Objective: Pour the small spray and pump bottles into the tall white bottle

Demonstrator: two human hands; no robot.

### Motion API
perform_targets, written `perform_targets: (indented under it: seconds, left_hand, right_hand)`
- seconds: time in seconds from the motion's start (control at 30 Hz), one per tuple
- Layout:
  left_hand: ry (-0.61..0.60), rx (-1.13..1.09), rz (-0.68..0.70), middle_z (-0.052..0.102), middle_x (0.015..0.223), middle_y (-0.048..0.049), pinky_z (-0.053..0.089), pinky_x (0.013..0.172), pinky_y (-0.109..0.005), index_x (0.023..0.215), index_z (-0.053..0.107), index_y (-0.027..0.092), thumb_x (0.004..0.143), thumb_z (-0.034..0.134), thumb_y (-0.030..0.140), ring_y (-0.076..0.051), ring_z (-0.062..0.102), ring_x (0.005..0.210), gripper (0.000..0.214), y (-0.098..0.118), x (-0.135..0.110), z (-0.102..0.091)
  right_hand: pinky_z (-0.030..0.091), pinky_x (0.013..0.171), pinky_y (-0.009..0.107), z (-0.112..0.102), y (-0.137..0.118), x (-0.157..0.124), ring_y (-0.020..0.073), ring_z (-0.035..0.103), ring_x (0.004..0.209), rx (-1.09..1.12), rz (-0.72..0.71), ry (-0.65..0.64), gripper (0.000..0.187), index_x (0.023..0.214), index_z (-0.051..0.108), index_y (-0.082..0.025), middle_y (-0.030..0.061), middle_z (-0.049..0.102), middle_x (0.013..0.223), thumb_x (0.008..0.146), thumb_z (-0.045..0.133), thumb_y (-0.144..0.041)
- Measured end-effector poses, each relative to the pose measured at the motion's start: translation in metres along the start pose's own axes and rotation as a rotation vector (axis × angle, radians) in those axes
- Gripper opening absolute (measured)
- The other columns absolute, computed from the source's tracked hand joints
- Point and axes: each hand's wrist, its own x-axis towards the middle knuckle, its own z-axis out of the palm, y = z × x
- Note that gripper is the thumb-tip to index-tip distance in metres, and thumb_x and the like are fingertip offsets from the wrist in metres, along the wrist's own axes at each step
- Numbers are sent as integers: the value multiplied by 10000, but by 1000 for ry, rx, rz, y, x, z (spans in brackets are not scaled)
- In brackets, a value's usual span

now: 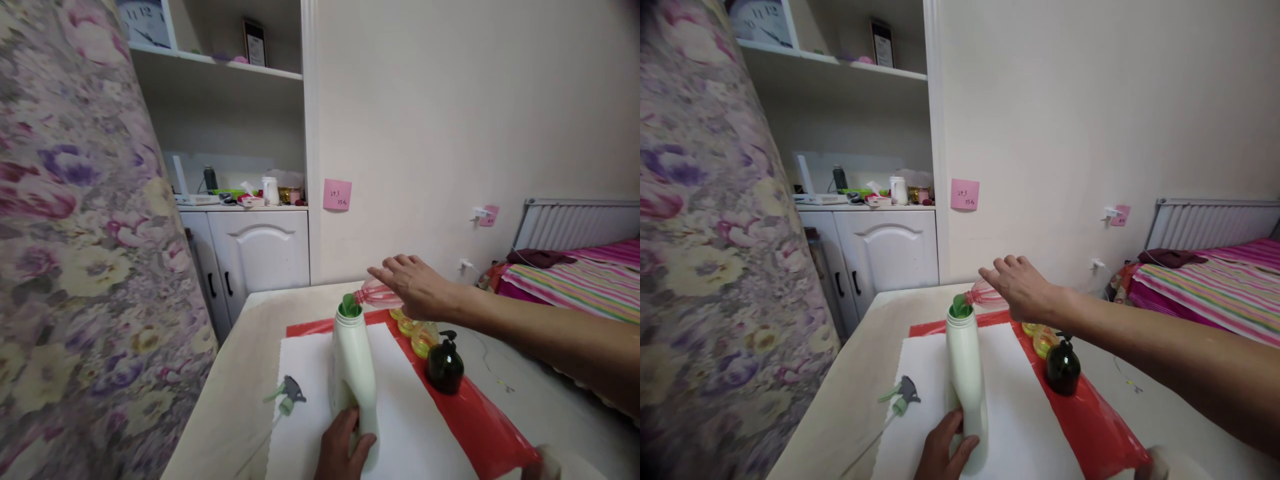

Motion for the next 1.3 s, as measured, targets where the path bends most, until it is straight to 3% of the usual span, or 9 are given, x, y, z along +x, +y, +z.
perform_targets:
  seconds: [0.13, 0.27, 0.53, 0.97, 1.3]
  left_hand:
    - [52, -22, -3, 733, 921, -86, 523, 793, -317, 949, 701, 182, 810, 610, 391, -236, 660, 849, 266, 0, 0, 1]
    - [-16, -38, 17, 727, 915, -94, 520, 794, -314, 966, 693, 172, 836, 583, 383, -233, 659, 858, 270, 4, 2, -2]
    - [33, -35, 29, 732, 876, -85, 531, 764, -317, 923, 699, 176, 828, 594, 379, -230, 662, 817, 248, 5, 0, -1]
    - [6, -25, 48, 736, 942, -103, 536, 802, -329, 1017, 691, 159, 831, 600, 344, -242, 674, 871, 277, -2, 2, 0]
    - [2, -44, 15, 734, 919, -96, 529, 808, -329, 972, 706, 173, 827, 594, 394, -241, 668, 868, 286, 6, 1, -4]
  right_hand:
    - [386, 771, 364, 1, 0, -1, 289, 515, 983, -5, -9, 20, 855, 1366, 374, -198, 119, 564, 1123, 559, 606, -38]
    - [381, 767, 359, 1, 0, -1, 284, 515, 973, -12, -7, 21, 853, 1369, 368, -200, 116, 567, 1108, 564, 602, -39]
    - [360, 777, 356, -4, -1, 1, 287, 505, 991, -31, -13, 12, 853, 1372, 365, -203, 119, 559, 1117, 573, 614, -35]
    - [346, 773, 365, -11, -4, 3, 295, 497, 994, -80, -34, 12, 842, 1375, 362, -192, 128, 559, 1114, 589, 620, -38]
    - [337, 782, 359, -14, -6, 5, 288, 486, 991, -87, -41, 17, 840, 1354, 373, -198, 117, 558, 1110, 571, 621, -27]
